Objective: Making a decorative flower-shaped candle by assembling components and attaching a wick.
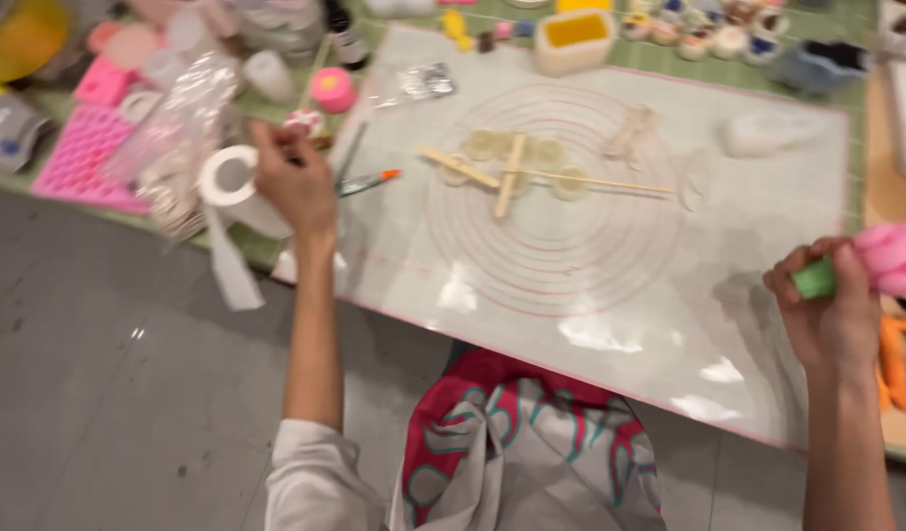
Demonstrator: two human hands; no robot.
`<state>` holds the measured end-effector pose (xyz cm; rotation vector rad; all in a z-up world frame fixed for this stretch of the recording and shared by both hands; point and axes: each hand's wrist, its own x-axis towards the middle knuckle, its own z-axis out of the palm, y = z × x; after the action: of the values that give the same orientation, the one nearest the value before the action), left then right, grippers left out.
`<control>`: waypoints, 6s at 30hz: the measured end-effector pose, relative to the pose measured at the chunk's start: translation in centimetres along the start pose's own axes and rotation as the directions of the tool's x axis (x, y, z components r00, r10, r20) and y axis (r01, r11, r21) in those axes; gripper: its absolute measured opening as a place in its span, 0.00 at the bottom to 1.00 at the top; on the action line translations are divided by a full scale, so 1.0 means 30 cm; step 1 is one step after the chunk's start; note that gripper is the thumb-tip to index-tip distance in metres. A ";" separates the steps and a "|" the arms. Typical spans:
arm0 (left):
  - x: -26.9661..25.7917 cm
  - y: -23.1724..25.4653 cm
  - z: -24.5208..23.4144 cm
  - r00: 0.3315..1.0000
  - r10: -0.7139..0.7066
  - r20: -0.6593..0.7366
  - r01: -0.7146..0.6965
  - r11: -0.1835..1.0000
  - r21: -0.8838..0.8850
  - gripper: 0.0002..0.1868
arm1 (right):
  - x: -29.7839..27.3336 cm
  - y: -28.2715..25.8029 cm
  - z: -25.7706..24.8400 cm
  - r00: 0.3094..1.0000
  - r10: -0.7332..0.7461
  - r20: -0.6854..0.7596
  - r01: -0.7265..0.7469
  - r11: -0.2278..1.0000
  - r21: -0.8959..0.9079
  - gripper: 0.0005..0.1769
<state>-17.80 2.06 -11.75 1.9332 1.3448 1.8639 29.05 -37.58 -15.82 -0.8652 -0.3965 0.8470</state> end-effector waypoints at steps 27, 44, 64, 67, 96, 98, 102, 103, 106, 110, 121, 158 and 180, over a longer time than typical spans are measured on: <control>-0.101 0.049 -0.012 0.915 0.181 0.361 -0.299 0.905 0.302 0.07 | 0.009 0.212 0.309 0.954 0.117 0.275 0.147 0.620 -0.771 0.18; -0.260 0.775 0.640 0.400 0.541 0.740 -0.245 0.841 -0.482 0.04 | -0.005 0.188 0.343 0.961 0.045 0.271 0.188 0.611 -0.769 0.31; -0.333 0.974 1.076 0.370 0.631 0.682 0.332 0.595 -0.732 0.05 | 0.396 -0.053 0.146 0.915 -0.320 0.244 0.385 0.518 -0.764 0.14; -0.298 1.004 1.116 0.381 0.644 0.663 0.505 0.455 -0.733 0.04 | 0.345 -0.171 0.243 0.857 -0.455 0.241 0.479 0.534 -0.697 0.13; -0.145 0.894 0.925 0.344 0.628 0.698 -0.312 0.778 -0.545 0.09 | -0.184 -0.295 0.103 0.978 -0.184 -0.095 -0.173 -0.476 -0.862 0.28; -0.145 0.910 0.929 0.353 0.630 0.692 -0.314 0.776 -0.547 0.10 | -0.207 -0.279 0.037 0.960 -0.145 -0.239 -0.280 -0.510 -0.814 0.32; -0.151 0.930 0.927 0.388 0.629 0.673 -0.293 0.777 -0.557 0.10 | -0.205 -0.258 -0.058 0.985 -0.142 -0.092 -0.149 -0.464 -0.873 0.41; -0.154 0.934 0.923 0.394 0.630 0.670 -0.286 0.776 -0.562 0.10 | -0.206 -0.263 -0.053 0.992 -0.116 -0.050 -0.096 -0.437 -0.895 0.45; -0.164 0.946 0.915 0.405 0.641 0.652 -0.285 0.766 -0.576 0.10 | -0.179 -0.321 0.107 0.891 0.002 -0.453 -0.400 -0.465 -0.790 0.44; -0.168 0.982 0.898 0.409 0.651 0.639 -0.296 0.757 -0.582 0.10 | -0.093 -0.285 -0.102 0.964 -0.047 -0.261 -0.265 -0.140 -0.954 0.42; -0.214 1.067 0.864 0.355 0.716 0.601 -0.304 0.696 -0.650 0.10 | 0.129 -0.246 0.058 0.990 0.020 -0.138 -0.136 -0.084 -0.987 0.52; -0.609 1.258 1.094 0.163 0.856 0.490 -0.554 0.490 -0.673 0.03 | 0.050 -0.368 0.149 0.972 -0.213 0.104 -0.057 -0.638 -0.768 0.56; -0.668 1.267 1.126 0.119 0.918 0.378 -0.625 0.365 -0.690 0.06 | 0.036 -0.396 0.109 0.995 -0.102 -0.012 -0.066 -0.547 -0.834 0.48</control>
<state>33.02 -17.94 -9.61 2.9101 -0.4970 0.9745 33.48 -39.37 -4.42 -2.7959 -1.2386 -0.0313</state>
